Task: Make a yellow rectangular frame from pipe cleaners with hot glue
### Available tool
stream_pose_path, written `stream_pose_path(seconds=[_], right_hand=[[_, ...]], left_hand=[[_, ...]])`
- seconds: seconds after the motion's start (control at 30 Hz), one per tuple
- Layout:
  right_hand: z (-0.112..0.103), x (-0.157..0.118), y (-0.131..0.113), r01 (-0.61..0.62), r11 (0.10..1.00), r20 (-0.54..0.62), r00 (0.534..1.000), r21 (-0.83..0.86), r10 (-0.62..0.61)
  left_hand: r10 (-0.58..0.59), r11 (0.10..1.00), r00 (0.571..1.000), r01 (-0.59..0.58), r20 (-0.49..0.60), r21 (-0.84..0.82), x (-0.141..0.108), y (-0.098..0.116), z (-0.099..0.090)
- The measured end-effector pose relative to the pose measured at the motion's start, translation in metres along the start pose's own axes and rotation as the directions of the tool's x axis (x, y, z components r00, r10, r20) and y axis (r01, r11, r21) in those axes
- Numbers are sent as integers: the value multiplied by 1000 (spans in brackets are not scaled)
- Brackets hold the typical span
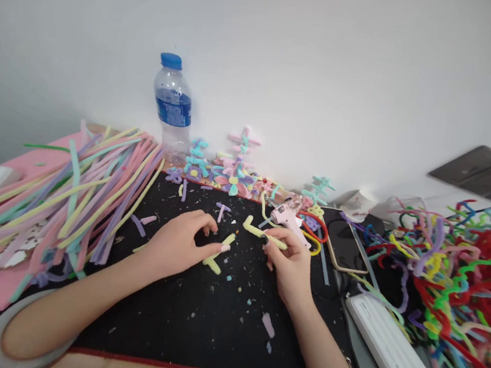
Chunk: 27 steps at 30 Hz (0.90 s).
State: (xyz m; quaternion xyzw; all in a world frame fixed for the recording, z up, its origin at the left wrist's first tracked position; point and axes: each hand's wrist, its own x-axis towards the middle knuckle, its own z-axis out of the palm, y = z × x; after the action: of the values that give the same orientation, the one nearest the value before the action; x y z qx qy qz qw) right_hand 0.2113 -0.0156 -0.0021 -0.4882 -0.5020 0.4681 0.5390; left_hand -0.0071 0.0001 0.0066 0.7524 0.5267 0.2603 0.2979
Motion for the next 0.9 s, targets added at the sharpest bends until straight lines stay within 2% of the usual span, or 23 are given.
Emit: stream_pose_path(seconds=[0.1, 0.23, 0.3, 0.37, 0.47, 0.57, 0.73, 0.8, 0.9], right_hand=[[-3, 5, 2, -36, 990, -3, 999, 140, 37], [-3, 9, 1, -69, 968, 12, 998, 241, 68], [-3, 9, 0, -77, 962, 12, 997, 263, 77], [-4, 9, -1, -65, 956, 3, 998, 285, 67], [-4, 7, -3, -37, 952, -1, 999, 305, 39], [-2, 4, -4, -13, 953, 25, 1000, 304, 6], [2, -1, -2, -11, 979, 78, 997, 202, -4], [4, -2, -1, -65, 988, 83, 995, 141, 54], [7, -3, -2, -182, 971, 136, 977, 155, 162]], left_hand=[[76, 990, 991, -88, 106, 108, -2, -3, 0], [118, 990, 975, -129, 189, 49, -4, -5, 2], [72, 997, 978, -69, 198, -21, -3, -5, 3], [-7, 987, 982, 37, 190, -158, -1, -5, 2], [-99, 883, 970, 189, 223, -430, 2, -3, 2], [-146, 795, 947, 284, 286, -535, 2, 0, 4], [-157, 751, 932, 328, 327, -574, -1, 4, 11], [-141, 748, 936, 315, 324, -585, -2, 5, 13], [-113, 745, 945, 286, 308, -603, -3, 6, 14]])
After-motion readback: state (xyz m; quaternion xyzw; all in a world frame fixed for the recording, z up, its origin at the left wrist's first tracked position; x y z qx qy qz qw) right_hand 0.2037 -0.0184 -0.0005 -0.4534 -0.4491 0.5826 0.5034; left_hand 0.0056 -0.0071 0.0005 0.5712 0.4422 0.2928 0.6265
